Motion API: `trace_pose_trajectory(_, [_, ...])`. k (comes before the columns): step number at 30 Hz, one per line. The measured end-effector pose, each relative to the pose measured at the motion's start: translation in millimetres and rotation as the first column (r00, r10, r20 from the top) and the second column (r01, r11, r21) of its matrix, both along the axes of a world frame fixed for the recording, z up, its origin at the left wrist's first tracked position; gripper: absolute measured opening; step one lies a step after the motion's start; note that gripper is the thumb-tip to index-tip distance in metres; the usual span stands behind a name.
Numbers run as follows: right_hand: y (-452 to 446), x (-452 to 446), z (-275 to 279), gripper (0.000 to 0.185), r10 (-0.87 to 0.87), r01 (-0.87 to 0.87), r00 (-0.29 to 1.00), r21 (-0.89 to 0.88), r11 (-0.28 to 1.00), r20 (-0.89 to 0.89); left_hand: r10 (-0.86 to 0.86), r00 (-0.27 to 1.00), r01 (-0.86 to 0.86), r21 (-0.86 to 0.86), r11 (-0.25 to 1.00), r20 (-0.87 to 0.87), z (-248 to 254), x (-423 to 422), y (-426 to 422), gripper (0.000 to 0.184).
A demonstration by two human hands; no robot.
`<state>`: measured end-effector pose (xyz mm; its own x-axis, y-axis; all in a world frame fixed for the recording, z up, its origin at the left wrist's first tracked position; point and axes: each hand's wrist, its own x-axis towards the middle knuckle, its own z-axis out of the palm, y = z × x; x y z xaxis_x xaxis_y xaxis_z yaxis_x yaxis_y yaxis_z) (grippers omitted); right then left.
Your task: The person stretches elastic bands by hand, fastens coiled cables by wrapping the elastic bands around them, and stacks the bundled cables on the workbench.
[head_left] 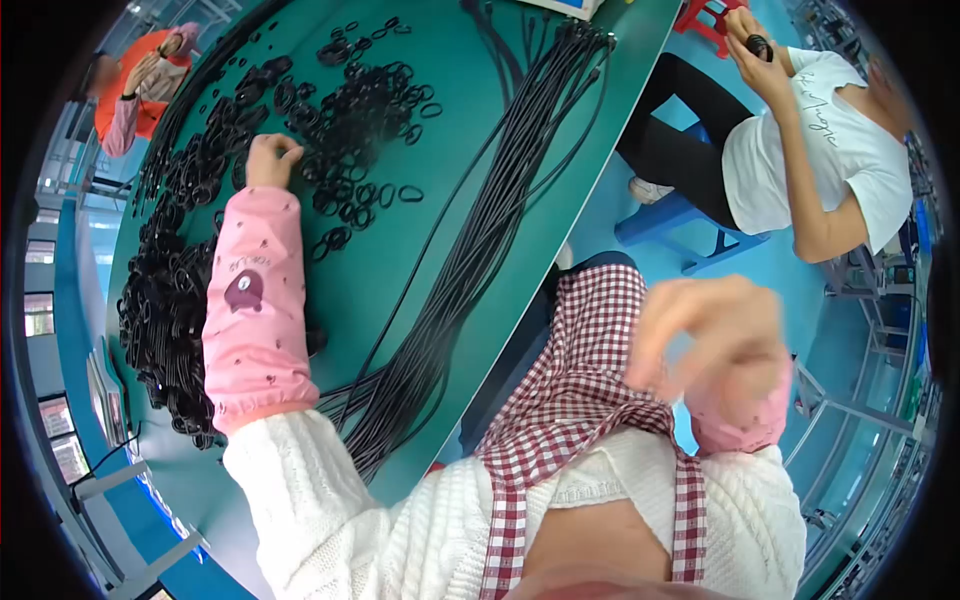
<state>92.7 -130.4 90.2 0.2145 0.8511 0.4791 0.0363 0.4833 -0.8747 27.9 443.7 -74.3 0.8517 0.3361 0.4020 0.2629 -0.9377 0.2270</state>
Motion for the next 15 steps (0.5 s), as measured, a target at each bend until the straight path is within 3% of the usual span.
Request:
trace_pose_trajectory(1, [-4, 3, -14, 0.028, -0.039, 0.042, 0.998, -0.076, 0.996, 0.043, -0.040, 0.997, 0.042, -0.022, 0.999, 0.069, 5, -1, 5, 0.015])
trace_pose_trajectory(3, [-9, 4, -19, 0.021, -0.103, 0.134, 0.981, -0.192, 0.972, 0.163, 0.103, 0.994, -0.078, -0.372, 0.925, 0.047, 34, -12, 2, 0.012])
trace_pose_trajectory(5, [1, 5, -18, 0.017, -0.109, 0.160, 0.970, -0.235, 0.959, 0.218, 0.444, 0.891, -0.179, -0.823, 0.539, 0.097, 69, -17, -18, 0.015])
trace_pose_trajectory(6, [10, 1, -15, 0.016, -0.135, 0.193, 0.972, -0.328, 0.925, 0.194, 0.460, 0.871, -0.080, -0.877, 0.475, 0.170, 82, -13, -40, 0.016])
trace_pose_trajectory(7, [20, -5, -13, 0.015, -0.158, 0.215, 0.973, -0.416, 0.884, 0.168, 0.392, 0.881, 0.054, -0.879, 0.473, 0.265, 88, -3, -65, 0.016])
trace_pose_trajectory(8, [26, -8, -16, 0.015, -0.219, 0.326, 0.929, -0.375, 0.868, 0.299, 0.256, 0.899, 0.195, -0.849, 0.492, 0.355, 118, -1, -134, 0.019])
trace_pose_trajectory(9, [30, -10, -17, 0.015, -0.284, 0.387, 0.905, -0.337, 0.858, 0.316, 0.088, 0.942, 0.265, -0.881, 0.392, 0.323, 135, -2, -180, 0.016])
trace_pose_trajectory(10, [29, -8, -20, 0.016, -0.356, 0.454, 0.876, -0.305, 0.837, 0.326, 0.023, 0.941, 0.319, -0.910, 0.263, 0.337, 137, -2, -213, 0.013])
trace_pose_trajectory(11, [27, -5, -21, 0.017, -0.434, 0.529, 0.835, -0.272, 0.804, 0.339, 0.001, 0.930, 0.356, -0.903, 0.242, 0.367, 142, -3, -257, 0.013])
trace_pose_trajectory(13, [24, 0, -28, 0.024, -0.589, 0.617, 0.786, -0.283, 0.735, 0.187, -0.160, 0.906, 0.419, -0.887, 0.194, 0.392, 141, -9, -316, 0.008])
trace_pose_trajectory(15, [21, 3, -31, 0.028, -0.653, 0.666, 0.744, -0.253, 0.702, 0.145, -0.171, 0.913, 0.387, -0.918, 0.083, 0.369, 139, -13, -363, 0.004])
